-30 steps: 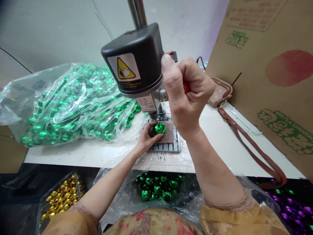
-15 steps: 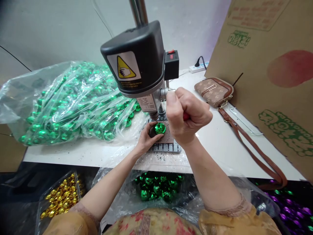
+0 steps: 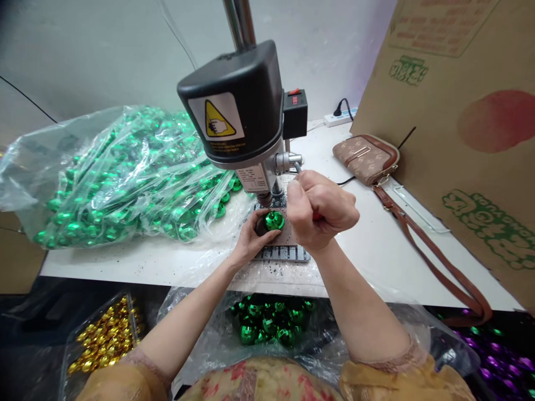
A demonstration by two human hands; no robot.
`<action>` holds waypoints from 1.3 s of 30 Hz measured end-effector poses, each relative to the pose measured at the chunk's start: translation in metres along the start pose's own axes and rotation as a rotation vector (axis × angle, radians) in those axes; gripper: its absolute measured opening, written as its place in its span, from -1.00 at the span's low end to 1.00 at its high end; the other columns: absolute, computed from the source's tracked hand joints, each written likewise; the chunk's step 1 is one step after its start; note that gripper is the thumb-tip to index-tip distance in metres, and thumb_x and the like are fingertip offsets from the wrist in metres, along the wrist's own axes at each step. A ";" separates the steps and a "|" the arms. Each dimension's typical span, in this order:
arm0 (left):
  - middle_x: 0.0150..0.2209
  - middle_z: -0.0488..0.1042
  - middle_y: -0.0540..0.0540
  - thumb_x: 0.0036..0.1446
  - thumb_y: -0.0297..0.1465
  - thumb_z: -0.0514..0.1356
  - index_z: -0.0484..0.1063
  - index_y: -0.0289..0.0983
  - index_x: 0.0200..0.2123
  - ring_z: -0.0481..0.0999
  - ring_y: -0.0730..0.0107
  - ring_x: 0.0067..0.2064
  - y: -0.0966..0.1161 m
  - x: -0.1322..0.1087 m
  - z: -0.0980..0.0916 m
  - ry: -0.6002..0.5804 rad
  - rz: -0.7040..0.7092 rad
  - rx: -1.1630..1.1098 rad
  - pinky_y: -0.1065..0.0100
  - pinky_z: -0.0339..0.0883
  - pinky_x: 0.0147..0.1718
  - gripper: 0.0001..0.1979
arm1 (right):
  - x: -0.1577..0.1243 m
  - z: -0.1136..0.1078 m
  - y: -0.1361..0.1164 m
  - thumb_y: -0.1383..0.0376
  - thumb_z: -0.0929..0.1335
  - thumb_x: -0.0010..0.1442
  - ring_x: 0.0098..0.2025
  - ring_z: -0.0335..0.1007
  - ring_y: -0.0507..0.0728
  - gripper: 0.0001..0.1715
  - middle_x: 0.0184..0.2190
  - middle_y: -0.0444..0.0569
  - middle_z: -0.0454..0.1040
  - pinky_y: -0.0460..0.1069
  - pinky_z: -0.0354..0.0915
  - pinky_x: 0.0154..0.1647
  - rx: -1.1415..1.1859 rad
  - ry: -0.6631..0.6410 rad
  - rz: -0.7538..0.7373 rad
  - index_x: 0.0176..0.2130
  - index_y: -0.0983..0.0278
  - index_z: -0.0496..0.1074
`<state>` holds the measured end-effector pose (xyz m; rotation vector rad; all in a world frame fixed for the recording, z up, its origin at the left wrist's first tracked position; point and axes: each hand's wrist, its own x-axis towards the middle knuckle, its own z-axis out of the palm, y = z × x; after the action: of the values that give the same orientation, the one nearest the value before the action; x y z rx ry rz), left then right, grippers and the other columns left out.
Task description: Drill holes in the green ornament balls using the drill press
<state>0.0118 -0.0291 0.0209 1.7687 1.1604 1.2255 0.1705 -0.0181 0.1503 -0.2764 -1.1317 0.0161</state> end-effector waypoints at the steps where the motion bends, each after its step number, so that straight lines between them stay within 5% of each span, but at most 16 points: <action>1: 0.00 0.59 -0.15 0.14 -0.26 0.45 0.44 -0.19 0.09 0.60 0.15 0.02 0.000 0.000 0.000 0.000 -0.001 0.002 0.15 0.51 0.03 -0.52 | -0.001 -0.001 0.001 0.38 0.34 0.23 -0.69 -0.14 -0.10 -0.44 -0.69 -0.26 -0.09 -0.02 -0.02 -0.64 0.007 -0.002 -0.006 -0.57 0.26 -0.11; 10: -0.01 0.59 -0.14 0.13 -0.23 0.45 0.43 -0.20 0.08 0.61 0.17 -0.01 0.000 0.000 0.000 0.013 0.005 -0.001 0.16 0.51 0.01 -0.51 | -0.009 -0.002 0.004 0.45 0.33 0.18 -0.71 -0.14 -0.11 -0.41 -0.71 -0.27 -0.08 -0.03 -0.02 -0.67 0.042 0.007 -0.067 -0.58 0.26 -0.17; 14: -0.02 0.60 -0.14 0.11 -0.25 0.46 0.44 -0.21 0.06 0.61 0.18 -0.01 -0.001 0.002 0.004 0.019 -0.030 -0.036 0.16 0.50 0.02 -0.51 | 0.018 0.017 -0.006 0.42 0.34 0.24 -0.69 -0.14 -0.10 -0.42 -0.70 -0.26 -0.11 -0.01 -0.10 -0.62 -0.013 0.139 0.129 -0.59 0.25 -0.12; 20: -0.11 0.56 -0.11 0.06 -0.24 0.46 0.41 -0.21 -0.06 0.58 0.19 -0.07 0.023 -0.017 -0.008 0.155 -0.084 0.103 0.18 0.46 -0.05 -0.57 | 0.052 0.027 -0.007 0.39 0.37 0.27 -0.67 -0.04 -0.07 -0.47 -0.71 -0.28 0.02 -0.01 -0.08 -0.59 -0.001 0.056 0.247 -0.59 0.20 0.03; 22: -0.16 0.55 -0.08 0.04 -0.17 0.46 0.40 -0.22 -0.11 0.56 0.21 -0.12 0.040 -0.038 -0.023 0.023 -0.093 0.173 0.22 0.44 -0.11 -0.55 | 0.052 0.024 -0.006 0.35 0.36 0.30 -0.66 -0.01 -0.08 -0.48 -0.69 -0.27 0.03 -0.02 -0.04 -0.58 -0.011 0.027 0.269 -0.58 0.20 0.05; 26: -0.24 0.54 -0.09 -0.04 0.06 0.47 0.45 -0.23 -0.14 0.51 0.18 -0.18 0.065 -0.084 -0.055 -0.608 0.072 0.329 0.27 0.39 -0.23 -0.41 | 0.050 0.022 -0.005 0.32 0.37 0.31 -0.65 -0.04 -0.05 -0.46 -0.69 -0.27 0.02 -0.01 -0.04 -0.59 0.014 0.026 0.232 -0.58 0.20 0.04; 28: -0.26 0.55 -0.11 0.03 0.10 0.43 0.48 -0.24 -0.13 0.52 0.18 -0.19 0.065 -0.097 -0.069 -0.742 0.182 0.369 0.26 0.39 -0.22 -0.42 | 0.049 0.022 -0.005 0.32 0.37 0.30 -0.65 -0.06 -0.05 -0.45 -0.69 -0.26 0.01 0.00 -0.05 -0.59 0.025 0.036 0.232 -0.59 0.19 0.04; 29: -0.24 0.57 -0.12 0.11 0.08 0.39 0.48 -0.24 -0.10 0.53 0.18 -0.18 0.061 -0.097 -0.074 -0.718 0.206 0.373 0.26 0.40 -0.21 -0.46 | 0.049 0.022 -0.005 0.33 0.37 0.30 -0.65 -0.07 -0.04 -0.46 -0.70 -0.26 0.01 0.00 -0.06 -0.60 0.028 0.040 0.236 -0.59 0.19 0.05; 32: -0.15 0.61 -0.14 0.39 -0.13 0.20 0.48 -0.22 -0.01 0.58 0.24 -0.13 0.038 -0.069 -0.088 -0.364 0.183 0.379 0.26 0.45 -0.14 -0.70 | 0.047 0.023 -0.005 0.32 0.39 0.30 -0.65 -0.07 -0.04 -0.48 -0.71 -0.26 0.03 0.01 -0.07 -0.61 0.014 0.060 0.253 -0.58 0.18 0.08; 35: -0.18 0.60 -0.11 0.42 -0.35 0.12 0.50 -0.22 -0.06 0.57 0.31 -0.19 0.008 -0.002 -0.095 0.011 0.169 0.430 0.29 0.45 -0.16 -0.83 | 0.045 0.022 -0.005 0.31 0.40 0.29 -0.66 -0.05 -0.04 -0.49 -0.70 -0.27 0.06 0.01 -0.05 -0.61 0.013 0.077 0.245 -0.58 0.19 0.12; 39: -0.06 0.56 -0.18 0.18 -0.53 0.27 0.53 -0.25 -0.03 0.55 0.13 -0.02 -0.022 0.094 -0.086 0.058 0.082 0.534 0.15 0.43 0.04 -0.72 | 0.044 0.021 -0.004 0.26 0.41 0.30 -0.68 -0.02 -0.05 -0.48 -0.71 -0.27 0.06 0.01 -0.02 -0.61 0.012 0.067 0.232 -0.60 0.21 0.16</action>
<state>-0.0614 0.0698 0.0609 2.1941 1.5690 1.0810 0.1701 -0.0108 0.1983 -0.3934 -1.0279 0.2169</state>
